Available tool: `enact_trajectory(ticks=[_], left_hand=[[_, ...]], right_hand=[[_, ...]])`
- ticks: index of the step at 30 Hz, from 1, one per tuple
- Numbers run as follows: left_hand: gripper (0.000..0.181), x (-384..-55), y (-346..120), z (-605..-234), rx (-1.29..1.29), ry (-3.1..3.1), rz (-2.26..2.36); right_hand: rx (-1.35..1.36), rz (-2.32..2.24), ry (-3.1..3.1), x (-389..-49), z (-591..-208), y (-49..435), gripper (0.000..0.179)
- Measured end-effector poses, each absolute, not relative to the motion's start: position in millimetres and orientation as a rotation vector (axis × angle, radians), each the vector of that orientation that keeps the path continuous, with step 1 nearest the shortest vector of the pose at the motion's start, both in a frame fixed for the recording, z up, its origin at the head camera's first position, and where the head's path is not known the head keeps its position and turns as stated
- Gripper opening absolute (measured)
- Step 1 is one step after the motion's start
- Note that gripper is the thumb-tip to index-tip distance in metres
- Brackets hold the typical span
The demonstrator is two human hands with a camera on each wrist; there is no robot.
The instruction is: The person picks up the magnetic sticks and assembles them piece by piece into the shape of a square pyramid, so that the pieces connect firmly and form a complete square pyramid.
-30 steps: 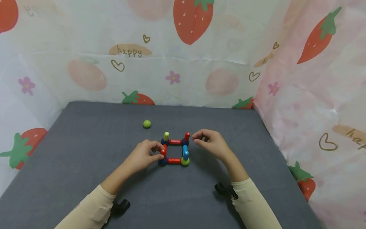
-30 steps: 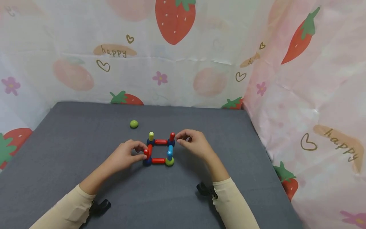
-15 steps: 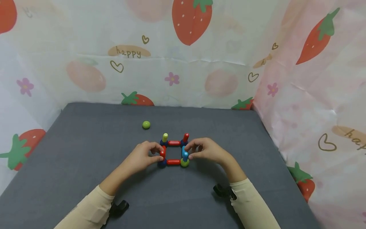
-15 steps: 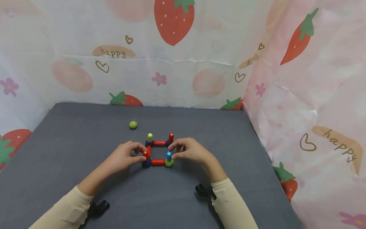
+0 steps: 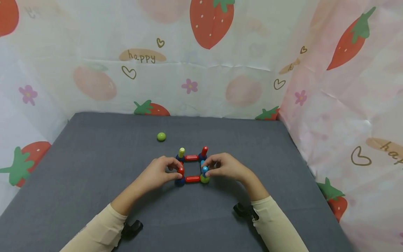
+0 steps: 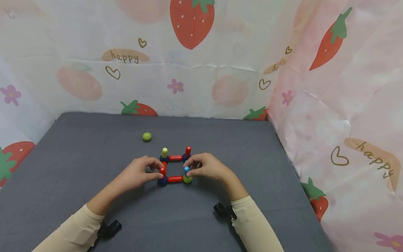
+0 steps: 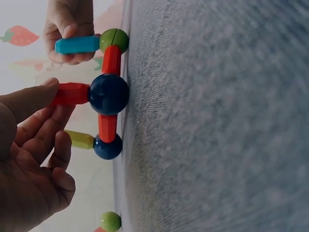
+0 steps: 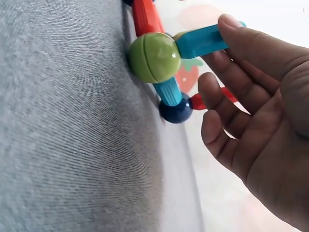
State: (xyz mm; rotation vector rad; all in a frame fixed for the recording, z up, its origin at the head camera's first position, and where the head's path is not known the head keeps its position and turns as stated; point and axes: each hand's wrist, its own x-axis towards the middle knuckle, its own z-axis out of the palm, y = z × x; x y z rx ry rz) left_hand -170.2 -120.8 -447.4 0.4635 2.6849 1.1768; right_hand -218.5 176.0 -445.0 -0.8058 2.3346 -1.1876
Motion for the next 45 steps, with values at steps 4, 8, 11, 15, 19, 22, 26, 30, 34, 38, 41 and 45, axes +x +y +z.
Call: enact_trajectory(ticks=[4,8,11,15,19,22,26,30,34,38,41,45], left_hand=[[0.015,-170,-120,-451,0.451,2.665,1.212],[0.016,-171,-119,-453,0.443,2.639,1.259],[0.019,-172,-119,-456,0.433,2.62,1.297],[0.023,-174,-119,-458,0.423,2.604,1.331],[0.026,-177,-117,-459,0.403,2.597,1.331],[0.027,-180,-114,-458,0.388,2.595,1.309],[0.023,-184,-109,-454,0.391,2.59,1.268],[0.022,-189,-106,-451,0.403,2.592,1.227],[0.026,-192,-102,-451,0.389,2.605,1.172],[0.029,-195,-98,-451,0.386,2.619,1.13],[0.029,-196,-95,-451,0.397,2.627,1.113],[0.028,-197,-94,-451,0.392,2.632,1.099]], right_hand=[[-0.812,-1.172,2.374,-218,-447,173,0.023],[-0.801,-1.175,2.391,-218,-449,171,0.022],[-0.788,-1.191,2.393,-218,-451,169,0.021],[-0.769,-1.197,2.406,-218,-454,167,0.02],[-0.743,-1.207,2.424,-219,-455,166,0.019],[-0.728,-1.222,2.438,-219,-457,164,0.019],[-0.72,-1.245,2.448,-219,-460,162,0.019],[-0.714,-1.264,2.454,-218,-461,160,0.02],[-0.685,-1.275,2.464,-218,-463,159,0.019],[-0.649,-1.295,2.476,-218,-464,158,0.018],[-0.631,-1.312,2.485,-218,-465,157,0.018],[-0.615,-1.316,2.492,-217,-467,156,0.02]])
